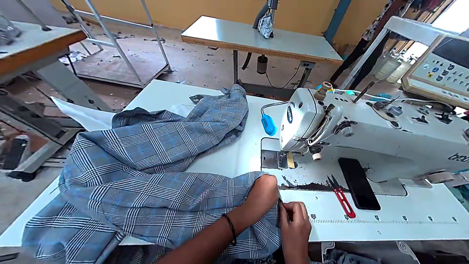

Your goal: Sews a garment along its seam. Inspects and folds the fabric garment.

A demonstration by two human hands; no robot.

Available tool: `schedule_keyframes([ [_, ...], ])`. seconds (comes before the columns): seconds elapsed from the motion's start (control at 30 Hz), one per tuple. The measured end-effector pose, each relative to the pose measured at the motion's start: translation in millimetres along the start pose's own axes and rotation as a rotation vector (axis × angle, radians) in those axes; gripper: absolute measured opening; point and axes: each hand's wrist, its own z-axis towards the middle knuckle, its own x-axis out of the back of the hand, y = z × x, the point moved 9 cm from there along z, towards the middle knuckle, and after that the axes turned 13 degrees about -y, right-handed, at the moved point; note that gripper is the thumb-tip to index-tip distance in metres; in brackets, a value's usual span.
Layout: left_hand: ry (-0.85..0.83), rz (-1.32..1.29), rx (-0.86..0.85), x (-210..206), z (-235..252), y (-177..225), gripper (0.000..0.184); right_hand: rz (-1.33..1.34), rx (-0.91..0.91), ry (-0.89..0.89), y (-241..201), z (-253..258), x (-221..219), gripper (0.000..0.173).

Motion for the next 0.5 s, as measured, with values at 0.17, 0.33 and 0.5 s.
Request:
schedule_keyframes([
  [0.17,-0.010,0.025,0.043,1,5,0,0.027,-0.096,0.094,-0.031,-12,-6,-9,0.015],
  [0.33,0.042,0.048,0.036,-1,8,0,0.028,-0.114,0.016,-0.108,-11,7,-8,0.015],
  [0.5,0.058,0.034,0.077,2,6,-2,0.027,0.020,-0.402,-0.498,17,32,-14,0.027],
])
